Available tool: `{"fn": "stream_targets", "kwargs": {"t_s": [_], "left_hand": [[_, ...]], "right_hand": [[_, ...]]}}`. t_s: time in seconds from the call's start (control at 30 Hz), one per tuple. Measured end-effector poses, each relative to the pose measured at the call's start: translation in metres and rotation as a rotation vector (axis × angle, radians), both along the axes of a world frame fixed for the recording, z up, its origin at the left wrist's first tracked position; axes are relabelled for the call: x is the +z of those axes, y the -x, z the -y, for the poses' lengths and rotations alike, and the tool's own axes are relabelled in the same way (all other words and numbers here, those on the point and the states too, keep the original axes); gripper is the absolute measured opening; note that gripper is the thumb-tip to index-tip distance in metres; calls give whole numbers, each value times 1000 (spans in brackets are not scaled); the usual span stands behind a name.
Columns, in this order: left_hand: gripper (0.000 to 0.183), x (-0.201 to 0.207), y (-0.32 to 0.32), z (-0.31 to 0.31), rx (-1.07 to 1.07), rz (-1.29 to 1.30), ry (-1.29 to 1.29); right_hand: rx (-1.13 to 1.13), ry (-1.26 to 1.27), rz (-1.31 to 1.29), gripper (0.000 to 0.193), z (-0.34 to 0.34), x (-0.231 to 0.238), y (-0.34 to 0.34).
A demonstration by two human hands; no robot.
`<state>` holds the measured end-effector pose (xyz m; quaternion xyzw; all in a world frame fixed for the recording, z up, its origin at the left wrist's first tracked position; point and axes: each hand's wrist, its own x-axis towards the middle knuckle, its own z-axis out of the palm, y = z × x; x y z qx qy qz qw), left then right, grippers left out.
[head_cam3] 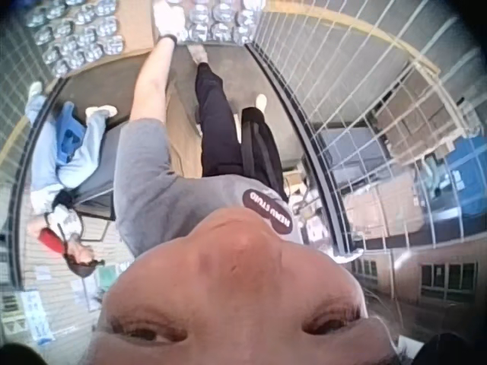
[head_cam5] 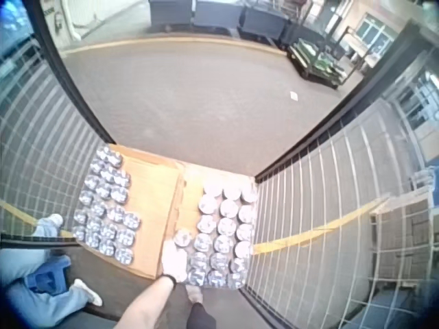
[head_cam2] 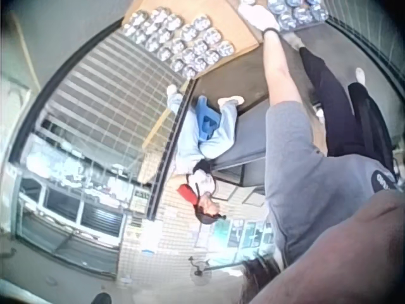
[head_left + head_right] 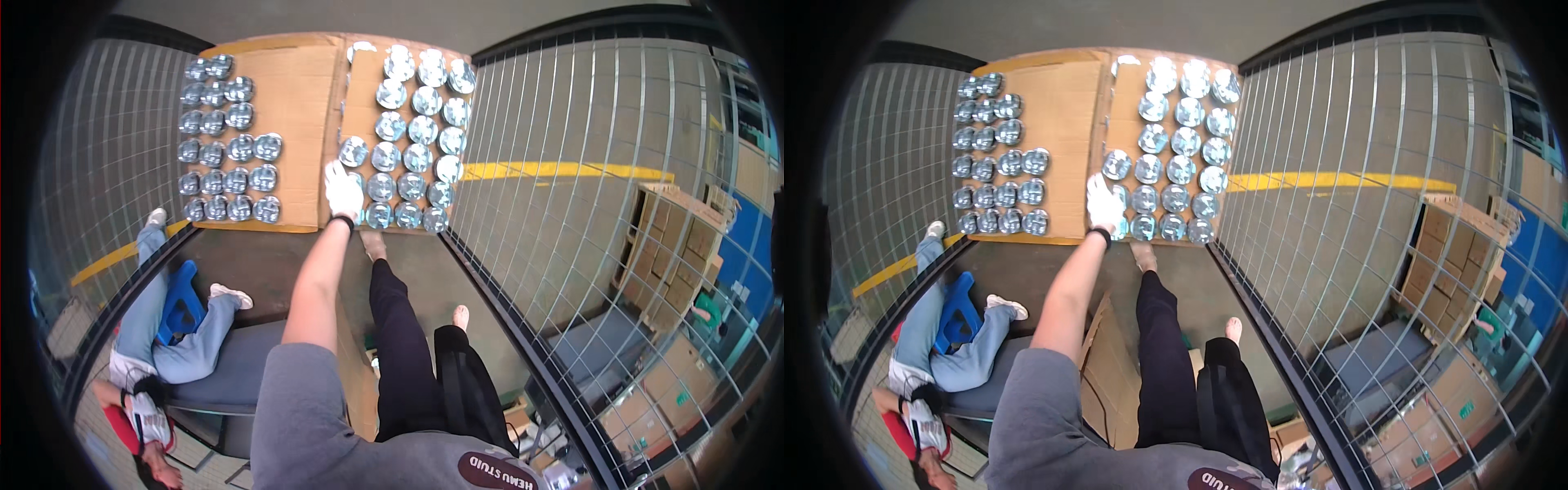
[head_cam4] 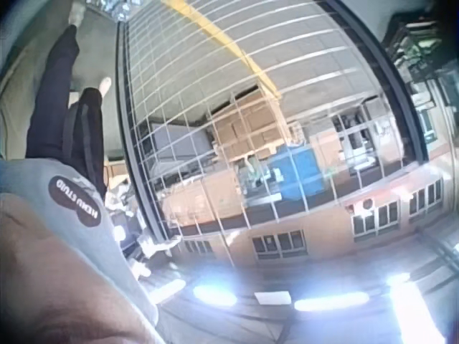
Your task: Inspecting and organizing engine pistons on a fabrication floor.
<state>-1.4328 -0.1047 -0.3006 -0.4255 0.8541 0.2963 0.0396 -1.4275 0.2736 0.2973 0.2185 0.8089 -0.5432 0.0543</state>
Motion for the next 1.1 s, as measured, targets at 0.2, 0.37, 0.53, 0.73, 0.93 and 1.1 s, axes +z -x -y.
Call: {"fn": "stream_targets", "kwargs": {"t_s": [0.2,0.37,0.53,0.73,0.93,1.1], "left_hand": [[41,77,-161,-107,117,294,-41],[31,157,-210,-205,5,424,-258],[27,243,-267,-308,239,43,-49],[38,236,-419,-531,676,-22,5],[25,201,-561,-825,1070,374,-224],[43,186,-604,-1083,1979,176,-234]], "right_hand": [[65,533,-53,55,-70,27,-26],[258,616,-54,60,-170,37,-46],[452,1060,234,38,-208,-13,-2],[739,996,591,28,-248,-77,-17],[1245,840,797,27,-238,-53,-108],[1813,689,1019,24,-257,-52,-244]]}}
